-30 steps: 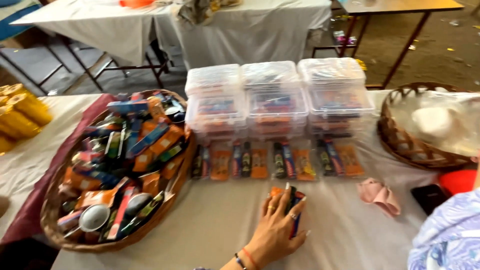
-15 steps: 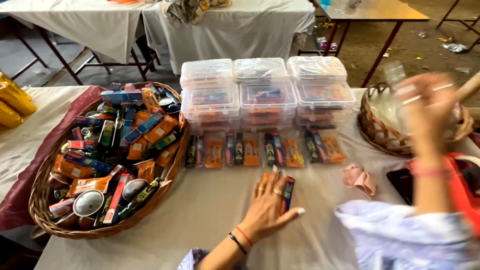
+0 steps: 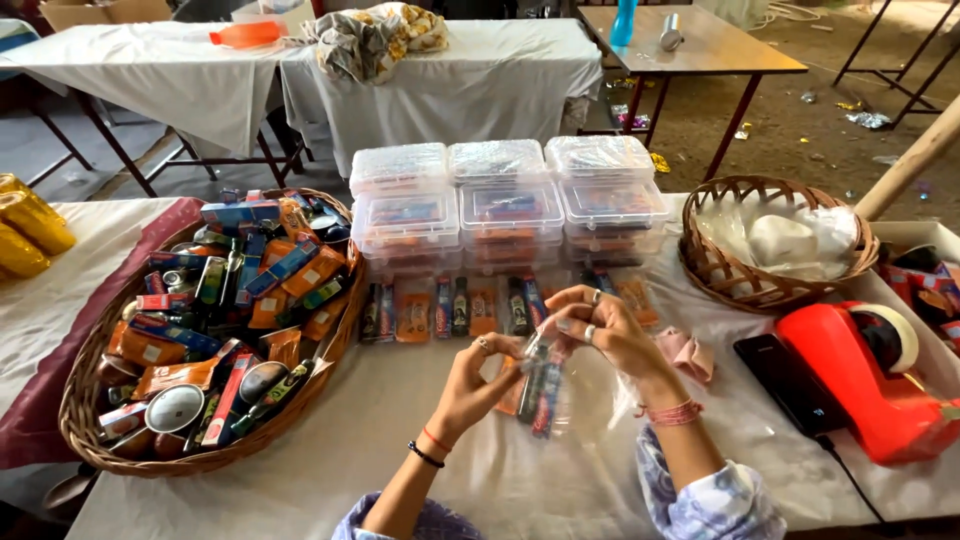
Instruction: The person packs toiletry items into small plastic bags at a table. They pick toothpaste tubes, toothbrushes and small packets from a basket, place them into a plastic bag, then set the filled bags on top of plastic storage boxes and arrange them.
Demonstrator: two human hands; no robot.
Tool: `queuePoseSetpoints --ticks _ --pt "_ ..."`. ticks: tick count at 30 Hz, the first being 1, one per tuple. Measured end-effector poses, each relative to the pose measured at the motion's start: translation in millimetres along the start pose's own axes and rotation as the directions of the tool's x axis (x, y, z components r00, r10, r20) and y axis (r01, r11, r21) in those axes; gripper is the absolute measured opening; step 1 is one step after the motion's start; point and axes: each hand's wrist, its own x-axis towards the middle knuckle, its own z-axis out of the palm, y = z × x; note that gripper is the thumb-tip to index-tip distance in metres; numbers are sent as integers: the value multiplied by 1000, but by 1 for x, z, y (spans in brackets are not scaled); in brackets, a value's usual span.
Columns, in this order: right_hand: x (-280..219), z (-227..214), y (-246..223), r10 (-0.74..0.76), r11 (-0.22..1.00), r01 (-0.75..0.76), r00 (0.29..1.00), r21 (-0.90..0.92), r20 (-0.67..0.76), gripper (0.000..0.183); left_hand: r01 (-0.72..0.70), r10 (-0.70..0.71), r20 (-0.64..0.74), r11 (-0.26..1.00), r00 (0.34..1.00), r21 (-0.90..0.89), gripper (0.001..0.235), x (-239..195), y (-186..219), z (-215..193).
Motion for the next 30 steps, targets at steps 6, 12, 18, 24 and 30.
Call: queuePoseSetpoints --ticks 6,12,18,24,30 --pt "-11 9 -20 166 974 -161 986 157 -20 52 342 -416 -231 890 880 -301 12 5 -1 5" --pt "-1 -51 52 115 992 -116 993 -54 -35 36 396 -499 -313 853 808 -338 22 14 4 -4" --pt "4 -24 60 87 996 -80 925 34 -369 20 605 -610 -48 791 791 -95 22 -6 -37 -4" --pt "-2 -9 54 113 962 -143 984 -231 -141 28 515 -544 -264 839 796 -177 22 -3 -24 -2" --pt "-3 -15 72 259 925 -256 965 -282 -28 28 493 -551 -300 833 779 -252 29 -13 -63 -5"
